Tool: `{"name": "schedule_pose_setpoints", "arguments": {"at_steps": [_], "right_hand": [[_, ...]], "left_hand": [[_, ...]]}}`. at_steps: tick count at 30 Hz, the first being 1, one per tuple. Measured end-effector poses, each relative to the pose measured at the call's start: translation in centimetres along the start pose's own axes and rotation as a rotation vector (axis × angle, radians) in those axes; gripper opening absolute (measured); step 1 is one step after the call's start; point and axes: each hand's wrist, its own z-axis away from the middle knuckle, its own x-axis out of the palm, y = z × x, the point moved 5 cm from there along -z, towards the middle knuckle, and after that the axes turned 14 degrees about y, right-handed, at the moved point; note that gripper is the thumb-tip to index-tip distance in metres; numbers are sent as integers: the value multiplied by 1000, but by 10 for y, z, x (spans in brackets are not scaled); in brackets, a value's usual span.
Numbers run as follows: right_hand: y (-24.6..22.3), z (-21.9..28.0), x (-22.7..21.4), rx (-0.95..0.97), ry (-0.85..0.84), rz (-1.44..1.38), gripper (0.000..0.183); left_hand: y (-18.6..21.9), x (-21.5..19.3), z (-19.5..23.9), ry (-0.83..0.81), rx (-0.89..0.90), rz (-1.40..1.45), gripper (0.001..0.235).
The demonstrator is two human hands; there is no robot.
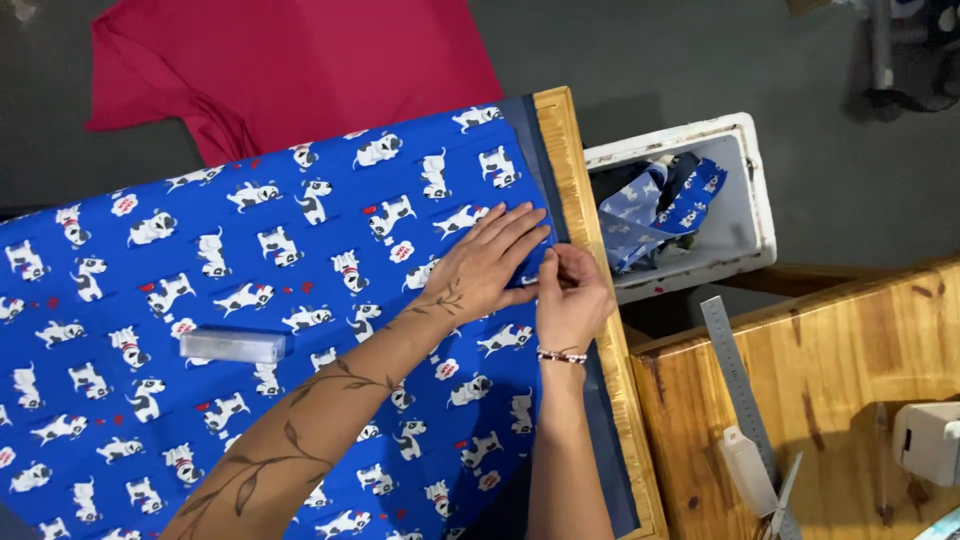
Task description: Smoothing and cutting patterned fabric on a workbench using scissors and a ruler
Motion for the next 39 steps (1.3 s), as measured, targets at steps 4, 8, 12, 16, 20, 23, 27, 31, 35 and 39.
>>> {"name": "schedule_pose_setpoints", "arguments": {"at_steps": [4,8,12,16,20,23,27,31,35,39], "right_hand": [[3,-8,6,104,-63,111,12],[2,-14,6,142,-108,174,11],[2,-19,8,156,-145,245,13],[-15,-21,3,130,-183,250,17],[-5,-23,7,175,-184,272,17],[-2,-24,8,179,-199,288,17],[-14,-33,7,180,-292,299,16],[11,-35,16,161,-322,313,17],[-9,-32,4,175,-341,240,15],[-5,-28,5,193,-329,86,13]], "left_hand": [[-3,0,-1,-22,-10,8,80],[-4,2,2,-34,-33,11,84],[-3,0,0,-55,-38,10,84],[1,-8,-4,-47,-51,-25,82],[-1,-5,-3,-18,-68,-16,81],[-2,-5,-2,-10,-77,-14,83],[-1,-4,-2,-1,-78,-13,83],[-3,-1,0,18,-85,-6,83],[-3,-1,0,26,-78,-20,82],[-4,-3,0,10,-108,22,83]]}}
